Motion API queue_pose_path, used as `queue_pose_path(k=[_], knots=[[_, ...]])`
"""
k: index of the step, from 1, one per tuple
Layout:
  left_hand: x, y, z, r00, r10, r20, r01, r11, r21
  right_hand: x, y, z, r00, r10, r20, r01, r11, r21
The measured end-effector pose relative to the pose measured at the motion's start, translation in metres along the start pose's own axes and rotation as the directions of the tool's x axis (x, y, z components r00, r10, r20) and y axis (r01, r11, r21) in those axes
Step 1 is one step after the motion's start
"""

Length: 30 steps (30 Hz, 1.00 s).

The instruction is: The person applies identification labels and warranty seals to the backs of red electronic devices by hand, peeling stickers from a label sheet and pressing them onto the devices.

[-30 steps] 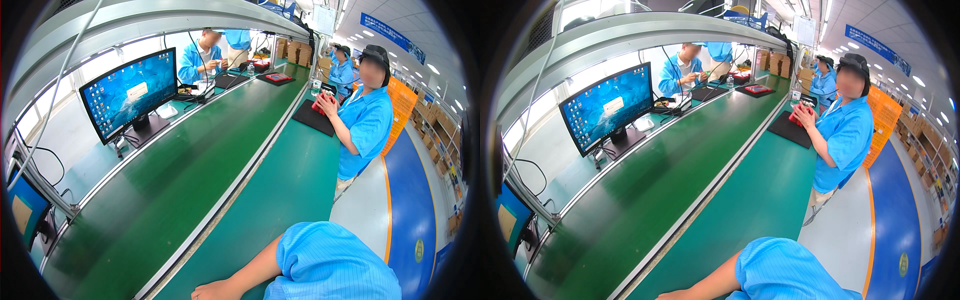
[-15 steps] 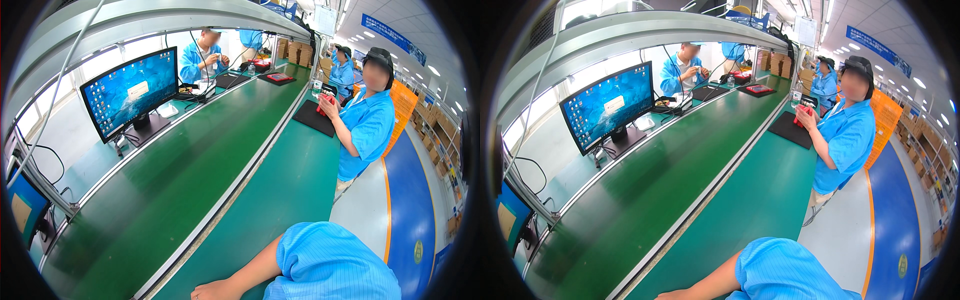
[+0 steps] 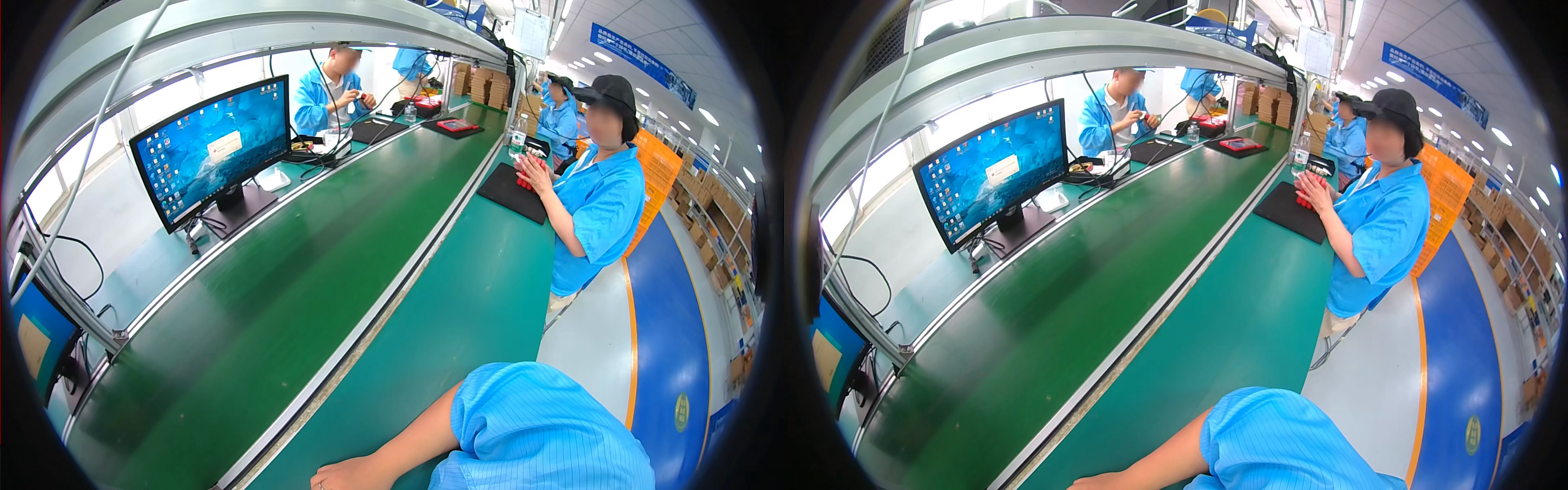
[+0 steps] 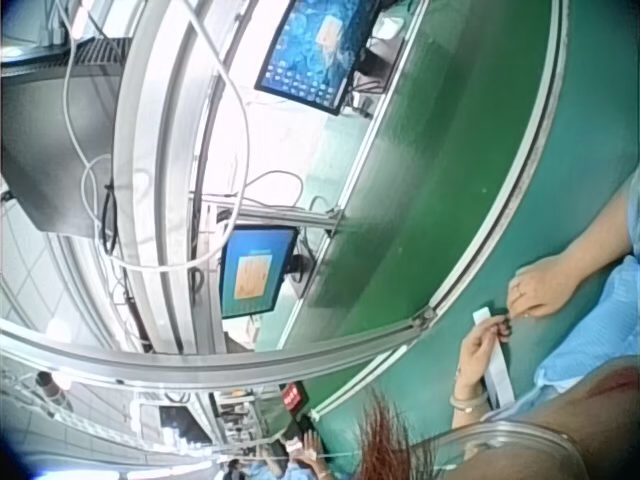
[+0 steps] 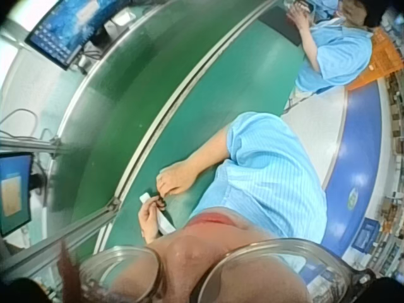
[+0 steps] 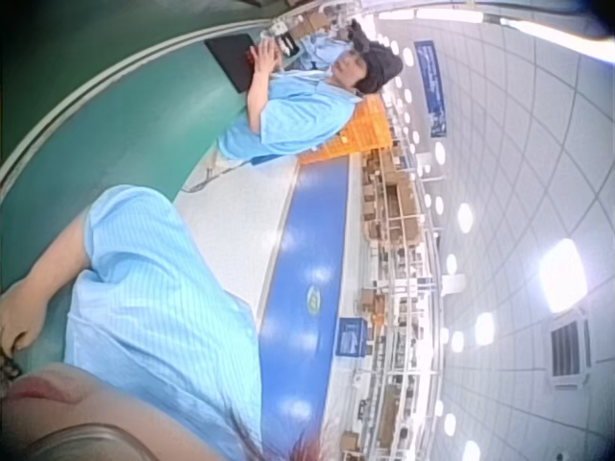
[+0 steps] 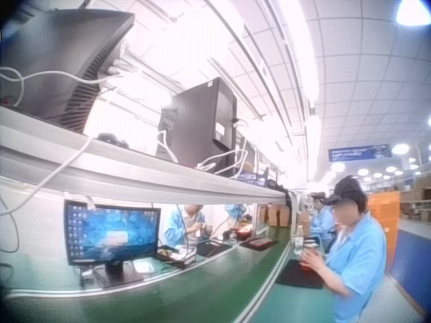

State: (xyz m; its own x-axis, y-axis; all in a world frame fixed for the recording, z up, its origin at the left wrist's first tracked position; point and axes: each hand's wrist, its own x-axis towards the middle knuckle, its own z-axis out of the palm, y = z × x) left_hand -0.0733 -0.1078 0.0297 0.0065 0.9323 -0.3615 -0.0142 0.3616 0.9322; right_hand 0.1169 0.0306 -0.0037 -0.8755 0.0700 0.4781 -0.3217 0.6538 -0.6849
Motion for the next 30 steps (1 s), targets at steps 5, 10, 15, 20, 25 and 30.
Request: queue_pose_path(k=[5,10,15,20,25,30], knots=[[0.0013,0.0029,0.0004,1.000,0.015,0.015,-0.015,1.000,0.012,-0.0013,0.0004,-0.0003,1.000,0.016,-0.002,-0.016,1.000,-0.013],[-0.0001,0.0014,0.0000,1.000,0.016,0.016,-0.016,1.000,0.003,-0.0026,0.0015,0.0029,1.000,0.008,-0.007,-0.008,1.000,-0.018],[0.0005,0.0016,-0.0008,1.000,0.015,0.025,-0.015,1.000,0.000,-0.0011,0.0022,0.0019,1.000,-0.008,-0.007,0.008,1.000,-0.010],[0.0002,0.0034,0.0000,1.000,0.009,0.022,-0.009,1.000,0.009,-0.0017,0.0028,0.0033,0.999,-0.019,-0.027,0.019,1.000,-0.011],[0.0000,0.0068,0.0010,1.000,0.009,0.018,-0.009,0.999,0.044,-0.0008,0.0004,0.0010,0.999,-0.015,-0.038,0.015,1.000,-0.015],[0.0002,0.0064,0.0004,1.000,0.008,0.015,-0.009,0.999,0.044,0.0001,0.0012,0.0007,0.999,-0.035,-0.036,0.034,0.999,-0.011]])
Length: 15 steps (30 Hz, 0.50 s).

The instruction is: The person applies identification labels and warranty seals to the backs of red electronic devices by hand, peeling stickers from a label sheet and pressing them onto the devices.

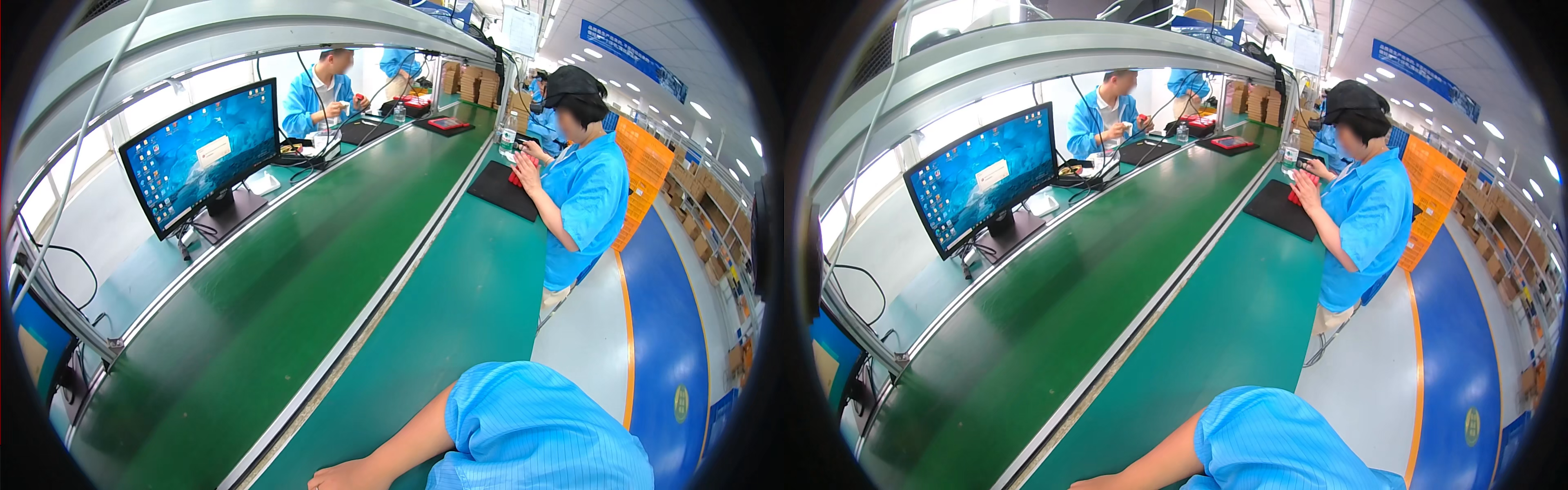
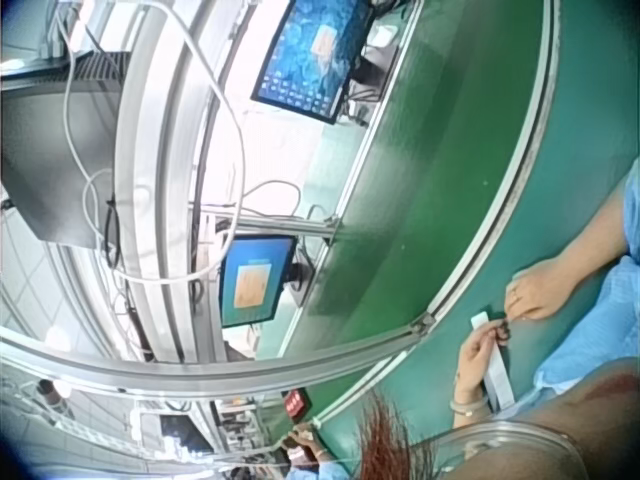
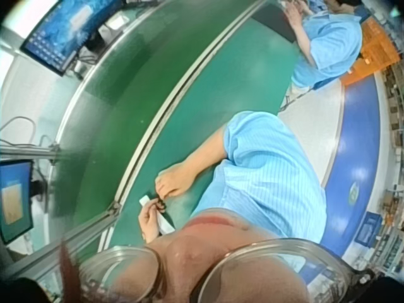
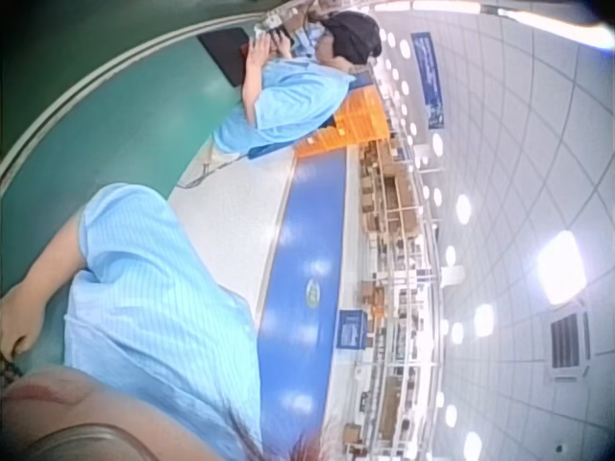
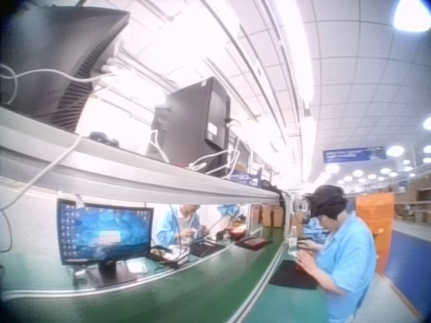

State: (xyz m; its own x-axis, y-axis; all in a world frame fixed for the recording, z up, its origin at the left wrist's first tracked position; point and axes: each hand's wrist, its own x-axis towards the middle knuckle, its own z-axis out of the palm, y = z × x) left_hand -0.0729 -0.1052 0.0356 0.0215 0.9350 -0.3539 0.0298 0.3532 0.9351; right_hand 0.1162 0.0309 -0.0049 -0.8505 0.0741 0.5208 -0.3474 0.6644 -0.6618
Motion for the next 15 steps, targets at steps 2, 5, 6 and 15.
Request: queue_pose_path(k=[2,5,6,15], knots=[[0.0006,0.0000,-0.0002,1.000,-0.001,0.000,0.001,1.000,0.010,-0.0002,0.0012,0.0006,1.000,0.000,-0.002,0.000,1.000,0.006],[0.0014,-0.0013,-0.0011,1.000,-0.003,0.002,0.003,1.000,0.017,-0.0008,0.0006,0.0006,1.000,0.008,-0.008,-0.008,1.000,0.010],[0.0012,-0.0034,-0.0022,1.000,0.012,0.005,-0.012,1.000,0.018,-0.0006,0.0005,0.0003,1.000,0.016,-0.011,-0.015,1.000,0.011],[0.0016,-0.0049,-0.0007,0.999,0.053,-0.001,-0.053,0.998,0.034,-0.0020,0.0061,0.0054,1.000,-0.021,0.007,0.020,0.999,0.036]])
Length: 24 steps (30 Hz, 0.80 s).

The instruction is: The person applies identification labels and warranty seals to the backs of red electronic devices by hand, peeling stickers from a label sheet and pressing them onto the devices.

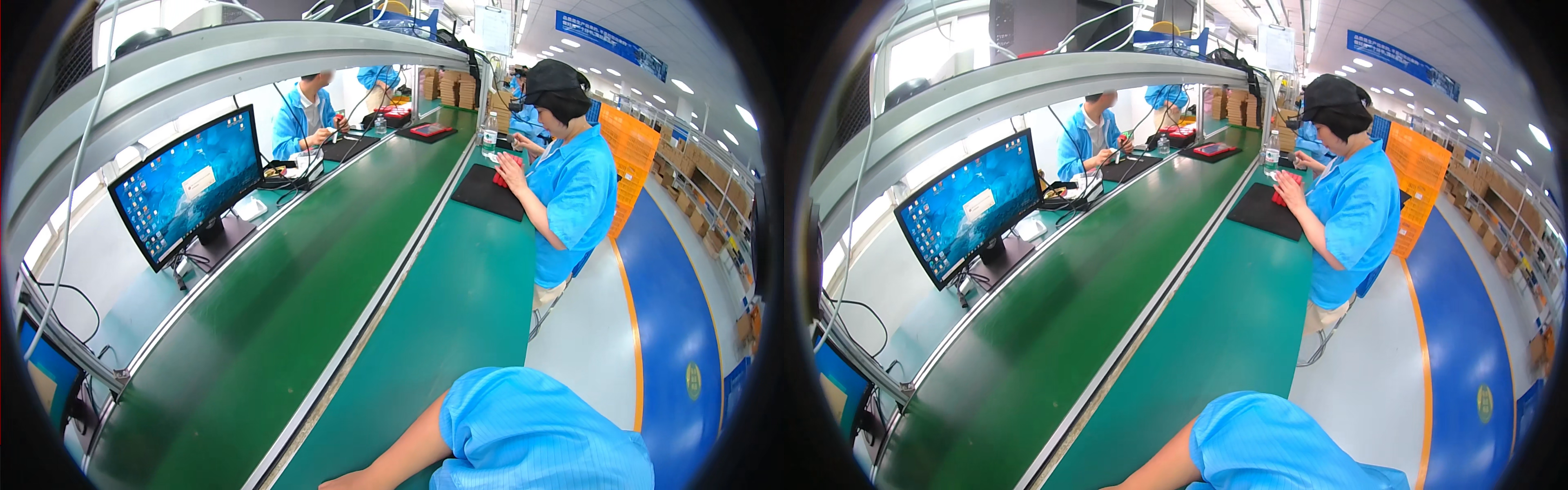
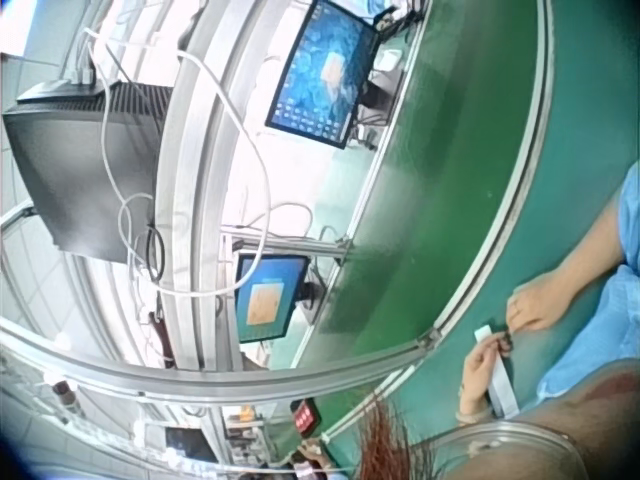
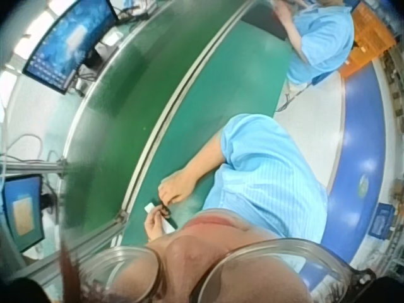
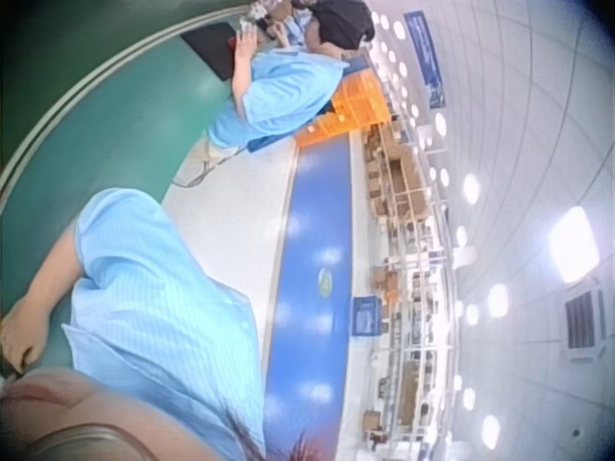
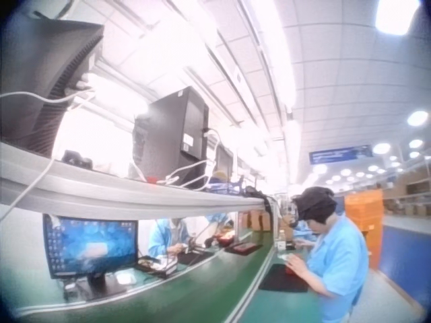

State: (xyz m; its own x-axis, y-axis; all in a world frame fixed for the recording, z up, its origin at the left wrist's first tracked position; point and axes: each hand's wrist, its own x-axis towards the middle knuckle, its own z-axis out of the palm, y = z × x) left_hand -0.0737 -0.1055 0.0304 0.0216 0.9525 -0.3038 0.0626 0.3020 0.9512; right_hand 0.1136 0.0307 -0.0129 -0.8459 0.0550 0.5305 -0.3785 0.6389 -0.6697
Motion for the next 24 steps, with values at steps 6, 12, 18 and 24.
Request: queue_pose_path(k=[6,12,18,24], knots=[[0.0004,0.0008,0.0021,1.000,0.001,-0.017,-0.001,1.000,0.000,-0.0001,0.0006,0.0013,0.996,-0.062,-0.062,0.061,0.998,-0.023],[-0.0002,0.0023,0.0031,0.999,-0.020,-0.035,0.020,1.000,0.002,0.0030,-0.0030,-0.0018,0.996,-0.069,-0.053,0.068,0.997,-0.020],[-0.0008,0.0036,0.0059,0.998,-0.032,-0.050,0.032,0.999,-0.004,0.0025,-0.0025,-0.0020,0.996,-0.073,-0.049,0.073,0.997,0.002],[-0.0008,0.0024,0.0053,0.999,-0.003,-0.033,0.003,1.000,0.014,0.0018,-0.0034,-0.0029,0.997,-0.060,-0.048,0.060,0.998,-0.003]])
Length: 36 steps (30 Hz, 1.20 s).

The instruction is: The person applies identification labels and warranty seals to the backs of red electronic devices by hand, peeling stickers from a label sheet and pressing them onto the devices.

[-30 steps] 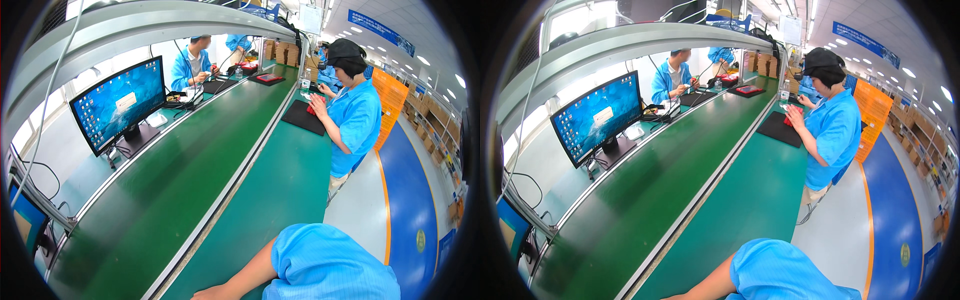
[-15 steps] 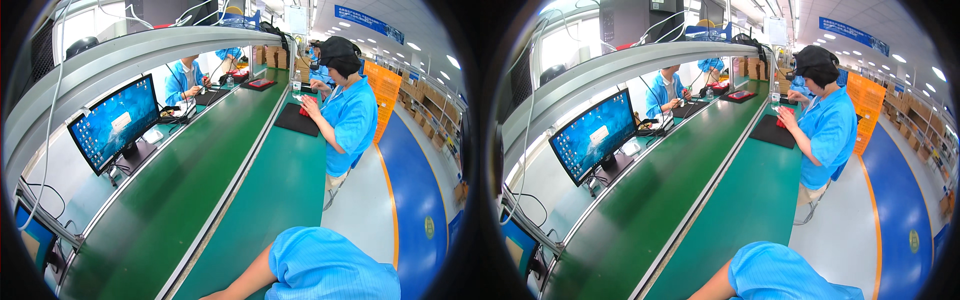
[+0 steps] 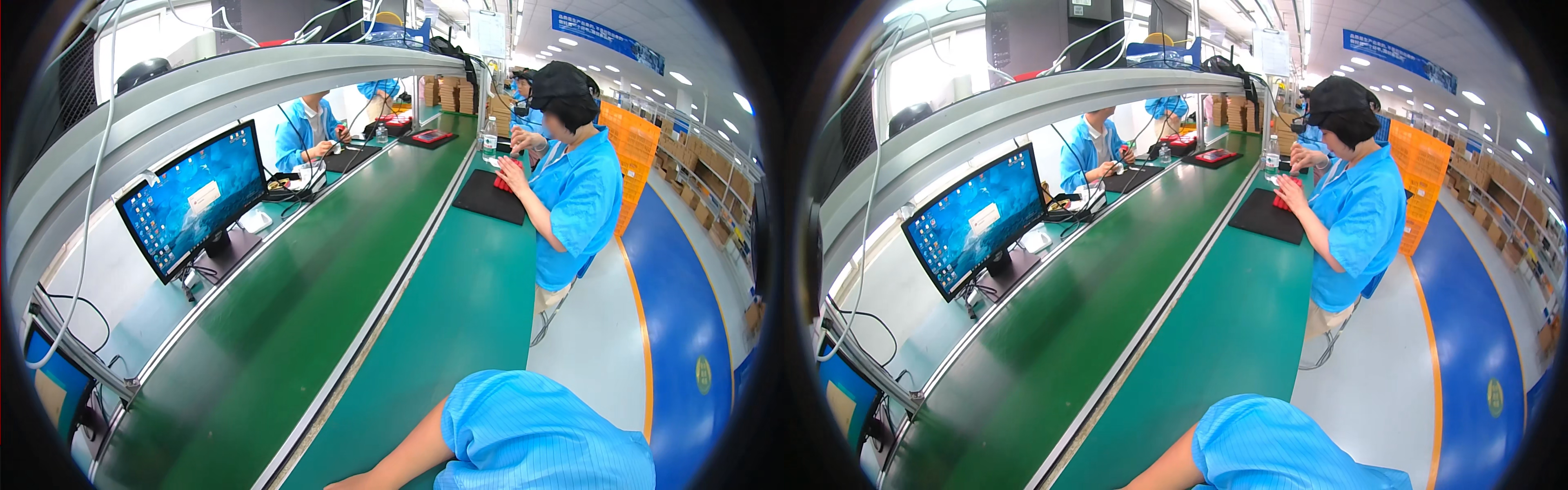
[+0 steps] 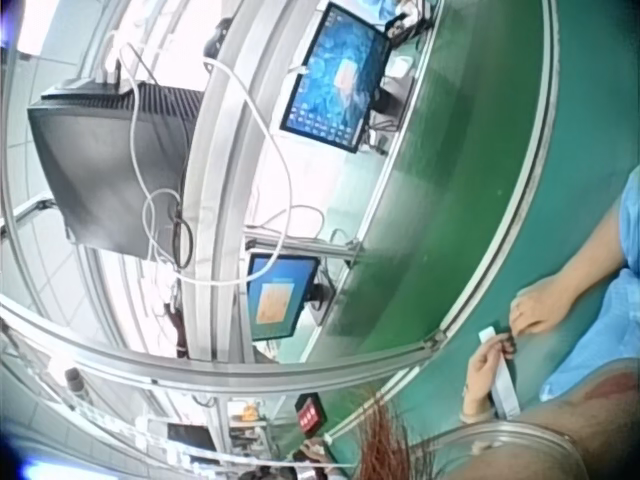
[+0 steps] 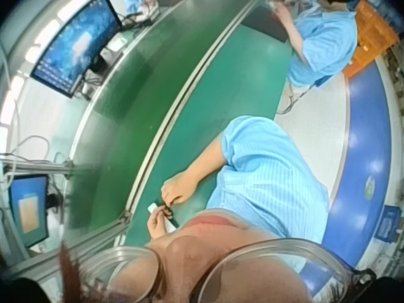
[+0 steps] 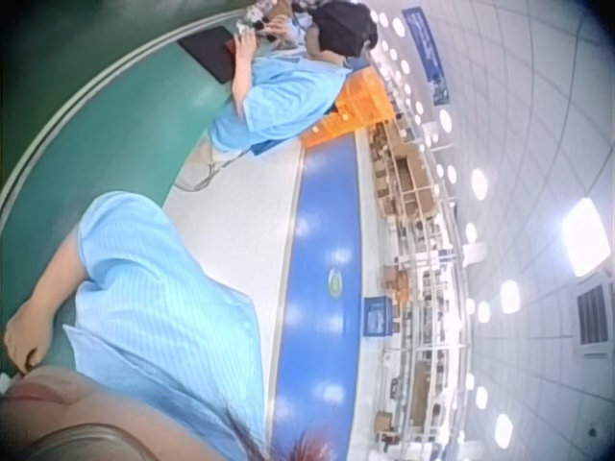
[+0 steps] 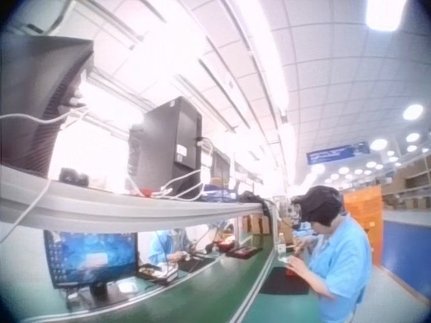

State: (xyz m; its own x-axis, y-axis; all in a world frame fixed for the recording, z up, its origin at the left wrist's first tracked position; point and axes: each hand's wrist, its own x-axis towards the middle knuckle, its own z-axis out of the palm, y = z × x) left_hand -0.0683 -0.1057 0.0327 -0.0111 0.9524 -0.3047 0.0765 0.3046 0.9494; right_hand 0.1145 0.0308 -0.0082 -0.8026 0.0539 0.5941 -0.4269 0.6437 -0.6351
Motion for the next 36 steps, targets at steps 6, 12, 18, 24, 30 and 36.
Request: queue_pose_path(k=[6,12,18,24,30,36], knots=[[0.0003,0.0038,0.0001,1.000,0.007,0.008,-0.007,1.000,-0.016,0.0000,0.0012,0.0007,1.000,0.001,0.011,-0.001,1.000,-0.008],[-0.0006,0.0040,0.0007,1.000,0.005,0.007,-0.005,1.000,0.003,-0.0002,-0.0010,0.0004,0.999,0.029,0.017,-0.028,0.999,-0.015],[0.0002,0.0008,-0.0008,1.000,-0.020,0.012,0.020,0.999,-0.032,-0.0001,-0.0004,0.0005,0.999,0.037,0.028,-0.036,0.999,-0.011],[-0.0003,0.0034,0.0003,1.000,-0.018,0.015,0.018,0.999,-0.030,-0.0008,-0.0003,0.0002,0.999,0.046,0.030,-0.045,0.998,-0.036],[-0.0002,0.0058,-0.0006,0.999,-0.031,0.019,0.031,0.999,-0.016,0.0005,0.0008,-0.0001,0.999,0.030,0.028,-0.030,0.999,-0.011],[-0.0001,0.0046,-0.0014,0.999,-0.032,0.015,0.032,0.999,-0.010,0.0005,0.0008,0.0010,0.999,0.046,0.019,-0.046,0.999,-0.007]])
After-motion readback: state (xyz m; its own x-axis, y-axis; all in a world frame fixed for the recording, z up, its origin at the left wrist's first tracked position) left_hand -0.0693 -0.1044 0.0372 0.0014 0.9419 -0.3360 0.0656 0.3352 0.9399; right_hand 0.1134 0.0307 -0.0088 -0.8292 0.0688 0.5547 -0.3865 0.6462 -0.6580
